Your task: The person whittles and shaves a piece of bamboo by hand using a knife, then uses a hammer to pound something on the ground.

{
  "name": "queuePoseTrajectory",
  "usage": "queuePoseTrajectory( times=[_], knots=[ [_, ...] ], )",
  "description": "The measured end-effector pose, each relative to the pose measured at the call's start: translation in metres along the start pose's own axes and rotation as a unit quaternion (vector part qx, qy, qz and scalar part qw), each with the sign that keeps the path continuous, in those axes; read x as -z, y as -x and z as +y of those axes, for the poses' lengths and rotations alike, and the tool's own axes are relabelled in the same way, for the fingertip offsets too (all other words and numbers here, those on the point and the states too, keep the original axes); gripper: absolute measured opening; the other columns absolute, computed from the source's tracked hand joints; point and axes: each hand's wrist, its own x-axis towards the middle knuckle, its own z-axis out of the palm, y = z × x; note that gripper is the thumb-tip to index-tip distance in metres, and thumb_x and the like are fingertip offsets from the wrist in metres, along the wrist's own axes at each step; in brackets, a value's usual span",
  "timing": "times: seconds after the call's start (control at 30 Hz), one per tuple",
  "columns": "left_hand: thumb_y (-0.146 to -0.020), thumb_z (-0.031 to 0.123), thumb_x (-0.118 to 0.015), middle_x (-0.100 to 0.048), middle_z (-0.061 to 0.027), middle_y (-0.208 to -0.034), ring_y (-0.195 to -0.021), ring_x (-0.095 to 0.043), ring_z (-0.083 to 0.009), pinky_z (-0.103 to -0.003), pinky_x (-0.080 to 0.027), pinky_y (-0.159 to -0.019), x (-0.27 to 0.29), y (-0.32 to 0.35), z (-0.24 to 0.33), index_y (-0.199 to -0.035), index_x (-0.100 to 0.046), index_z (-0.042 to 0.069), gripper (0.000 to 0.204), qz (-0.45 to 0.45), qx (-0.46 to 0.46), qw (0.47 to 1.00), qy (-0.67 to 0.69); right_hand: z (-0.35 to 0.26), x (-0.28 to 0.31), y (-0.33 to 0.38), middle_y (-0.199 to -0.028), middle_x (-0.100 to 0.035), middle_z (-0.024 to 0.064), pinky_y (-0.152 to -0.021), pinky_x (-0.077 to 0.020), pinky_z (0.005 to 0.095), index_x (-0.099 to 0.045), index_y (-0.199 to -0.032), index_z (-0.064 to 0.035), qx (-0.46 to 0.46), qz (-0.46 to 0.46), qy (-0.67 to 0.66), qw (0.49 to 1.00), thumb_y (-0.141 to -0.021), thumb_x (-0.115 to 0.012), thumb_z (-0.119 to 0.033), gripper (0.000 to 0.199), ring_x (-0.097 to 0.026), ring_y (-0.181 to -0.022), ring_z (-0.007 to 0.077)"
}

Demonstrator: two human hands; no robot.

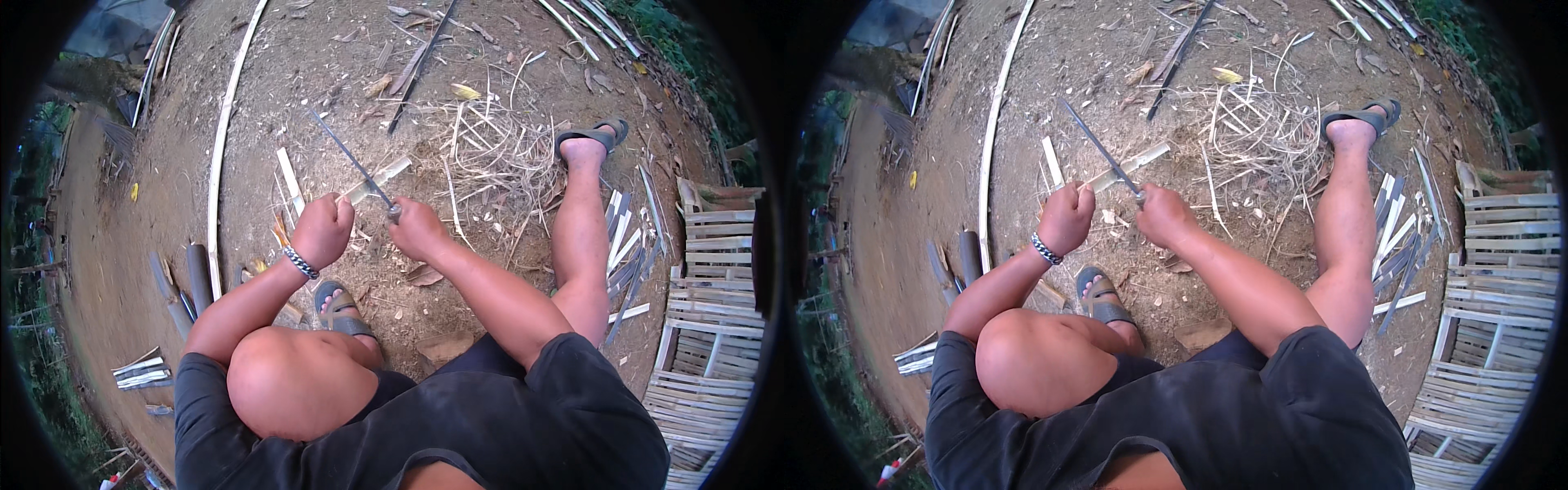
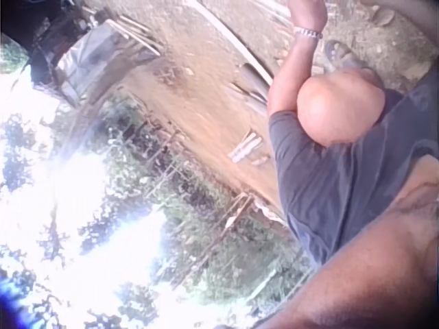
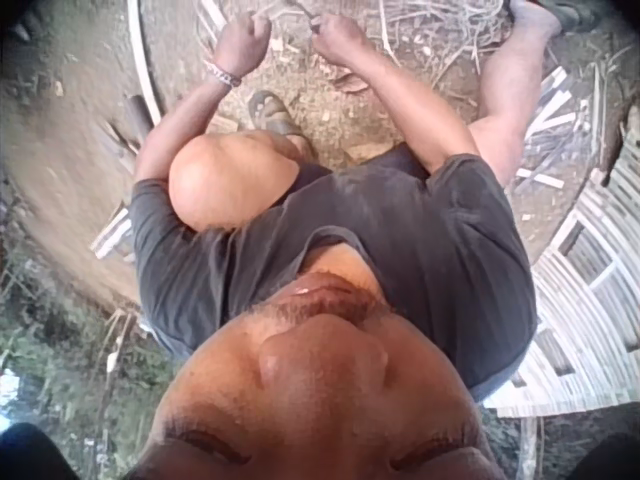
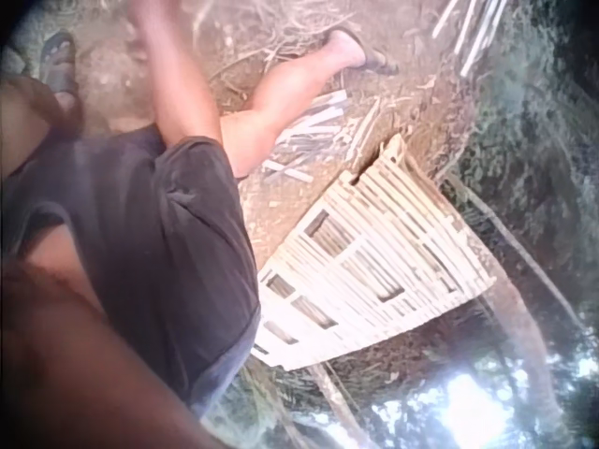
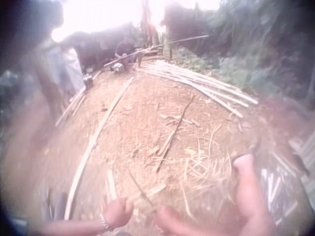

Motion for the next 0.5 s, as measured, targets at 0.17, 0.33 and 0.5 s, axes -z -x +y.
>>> queuePoseTrajectory(
  times=[0.17,0.33,0.5],
  knots=[
    [-0.098,0.025,-0.048,-0.061,-0.0312,-0.070,-0.069,-0.062,-0.0488,-0.052,-0.050,-0.066,-0.006,0.005,0.006,-0.080,-0.061,-0.007,0.039,0.004,0.002,1.000,-0.012,0.004,-0.001,0.014,-0.093,-0.070,0.0201,-0.081,-0.0560,0.0446,-0.059,-0.121,-0.0026,0.025,-0.051,-0.006,0.998,-0.090,-0.062,-0.012,0.032,-0.071,-0.088,0.0334],
    [-0.098,0.024,-0.048,-0.061,-0.0309,-0.070,-0.067,-0.062,-0.0475,-0.052,-0.049,-0.064,-0.003,0.003,0.014,-0.078,-0.060,-0.007,0.039,0.006,-0.001,1.000,-0.020,-0.010,0.009,0.015,-0.085,-0.069,0.0204,-0.077,-0.0554,0.0448,-0.062,-0.115,-0.0048,0.006,-0.044,-0.043,0.998,-0.087,-0.064,-0.012,0.028,-0.070,-0.082,0.0348],
    [-0.098,0.023,-0.048,-0.060,-0.0303,-0.068,-0.067,-0.062,-0.0462,-0.051,-0.049,-0.064,-0.008,-0.002,0.025,-0.078,-0.060,-0.007,0.038,0.027,-0.020,0.999,-0.017,0.045,-0.002,-0.012,-0.083,-0.069,0.0201,-0.074,-0.0547,0.0438,-0.062,-0.111,-0.0061,-0.022,0.030,-0.022,0.999,-0.087,-0.065,-0.012,0.025,-0.070,-0.080,0.0333]
  ],
)
